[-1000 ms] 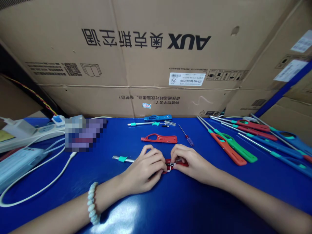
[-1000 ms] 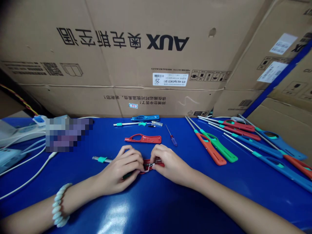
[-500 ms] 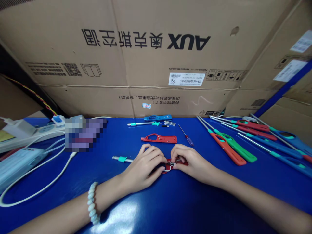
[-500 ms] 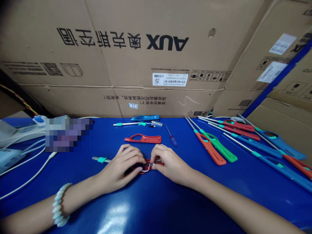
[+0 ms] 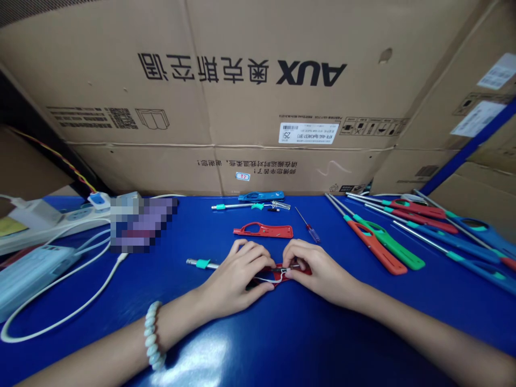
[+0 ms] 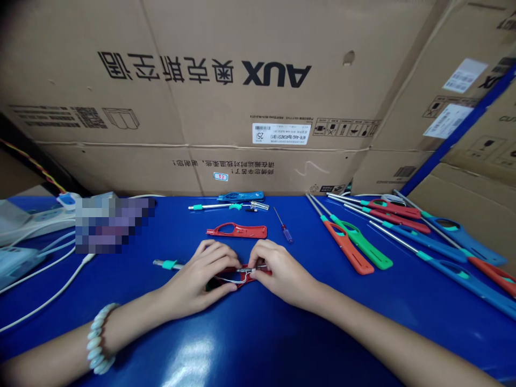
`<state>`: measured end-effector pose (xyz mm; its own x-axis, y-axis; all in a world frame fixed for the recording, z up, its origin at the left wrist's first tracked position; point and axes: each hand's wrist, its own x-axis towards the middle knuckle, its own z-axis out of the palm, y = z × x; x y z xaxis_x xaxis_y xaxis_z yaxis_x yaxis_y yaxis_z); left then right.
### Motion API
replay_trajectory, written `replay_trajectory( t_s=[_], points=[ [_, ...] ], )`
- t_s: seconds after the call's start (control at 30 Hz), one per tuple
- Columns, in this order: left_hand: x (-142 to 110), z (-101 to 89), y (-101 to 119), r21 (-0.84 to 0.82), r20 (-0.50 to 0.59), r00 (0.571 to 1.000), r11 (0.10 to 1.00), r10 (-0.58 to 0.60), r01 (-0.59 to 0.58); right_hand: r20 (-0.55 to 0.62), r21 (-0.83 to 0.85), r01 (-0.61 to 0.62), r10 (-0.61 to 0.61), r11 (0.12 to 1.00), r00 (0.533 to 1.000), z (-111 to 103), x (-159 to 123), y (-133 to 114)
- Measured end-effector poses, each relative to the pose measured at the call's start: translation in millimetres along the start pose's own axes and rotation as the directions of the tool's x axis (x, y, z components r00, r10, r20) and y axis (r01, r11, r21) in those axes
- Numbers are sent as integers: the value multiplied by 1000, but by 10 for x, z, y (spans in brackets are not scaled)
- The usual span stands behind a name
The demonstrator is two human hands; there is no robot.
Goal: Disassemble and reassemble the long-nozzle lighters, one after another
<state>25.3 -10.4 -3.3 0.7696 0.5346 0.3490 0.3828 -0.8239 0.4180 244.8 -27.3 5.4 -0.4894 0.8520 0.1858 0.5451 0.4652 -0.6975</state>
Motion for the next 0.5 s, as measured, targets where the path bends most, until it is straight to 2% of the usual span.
replay_trajectory(
  t_s=[0.2,0.5],
  points=[
    [2,-8,-6,-18,0,1000,1000,-6,6,-18,15,-9,9,1000,1000,-10,-1,-15],
    [-16,-6,-35,-11,19,997,997,-81,81,-64,71,-39,44,997,997,-20,10,-31]
  ],
)
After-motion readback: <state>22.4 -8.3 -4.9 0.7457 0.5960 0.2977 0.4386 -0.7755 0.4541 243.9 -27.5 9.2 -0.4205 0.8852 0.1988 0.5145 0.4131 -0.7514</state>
